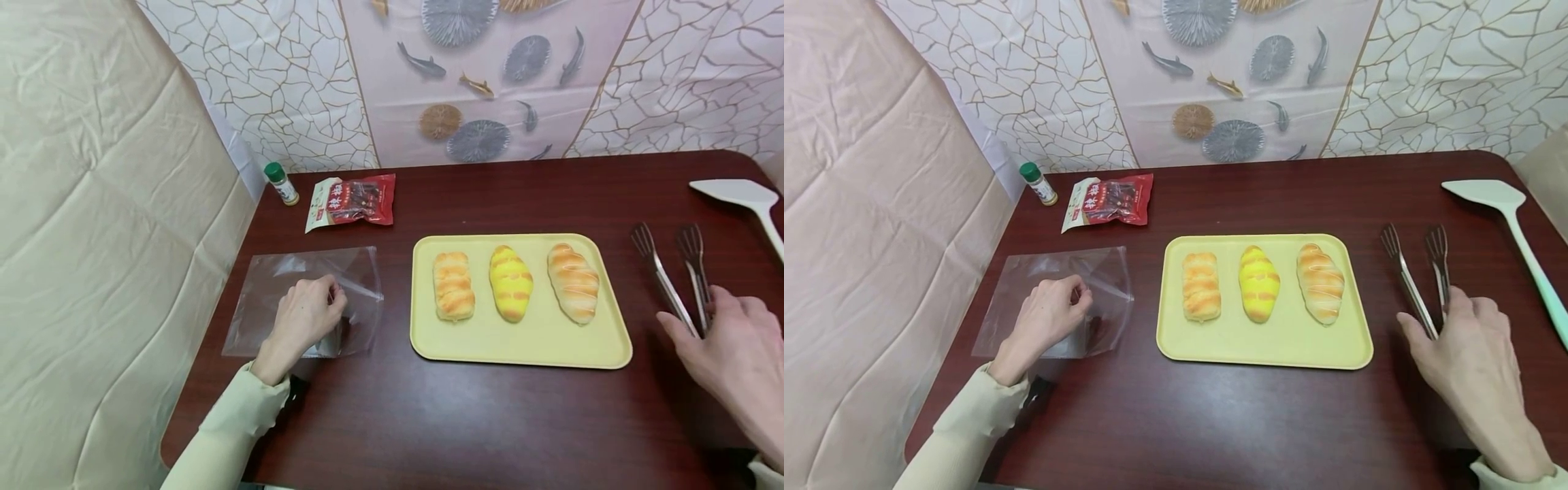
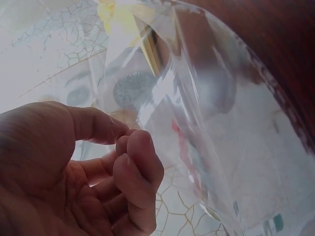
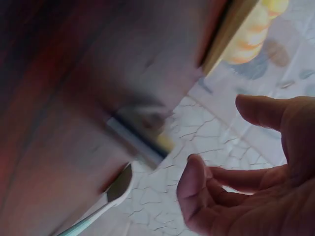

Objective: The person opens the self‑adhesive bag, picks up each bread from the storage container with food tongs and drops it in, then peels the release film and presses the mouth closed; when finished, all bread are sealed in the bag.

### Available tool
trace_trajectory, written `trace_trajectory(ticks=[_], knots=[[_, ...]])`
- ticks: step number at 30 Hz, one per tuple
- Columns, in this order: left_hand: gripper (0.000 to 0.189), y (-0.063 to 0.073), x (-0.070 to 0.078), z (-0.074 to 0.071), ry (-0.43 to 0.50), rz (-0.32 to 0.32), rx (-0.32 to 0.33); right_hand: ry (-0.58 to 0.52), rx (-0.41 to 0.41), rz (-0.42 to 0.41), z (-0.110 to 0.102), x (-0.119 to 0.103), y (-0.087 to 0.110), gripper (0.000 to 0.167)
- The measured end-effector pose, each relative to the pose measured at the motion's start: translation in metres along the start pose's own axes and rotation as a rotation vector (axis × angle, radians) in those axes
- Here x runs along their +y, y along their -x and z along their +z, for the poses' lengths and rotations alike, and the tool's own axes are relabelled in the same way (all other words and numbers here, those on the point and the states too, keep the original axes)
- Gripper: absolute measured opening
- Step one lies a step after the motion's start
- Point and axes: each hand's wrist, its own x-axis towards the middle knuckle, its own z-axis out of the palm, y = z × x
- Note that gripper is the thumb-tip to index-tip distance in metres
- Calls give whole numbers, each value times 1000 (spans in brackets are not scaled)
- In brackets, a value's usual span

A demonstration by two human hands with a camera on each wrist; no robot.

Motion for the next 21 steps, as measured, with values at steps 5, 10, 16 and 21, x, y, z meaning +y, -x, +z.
trace_trajectory(ticks=[5, 10, 16, 21], knots=[[23, -1, -1, 0, 15, 12, 5, -13, 14, 30, 6, 18, -7, 86], [23, -2, -1, 1, 20, 20, 13, 36, -69, 26, 6, 30, -18, 96], [22, -2, -2, 2, 16, 23, 20, 124, -215, 7, 2, 35, -30, 92], [22, -3, -2, 2, 12, 24, 20, 138, -274, 16, 1, 32, -37, 72]])
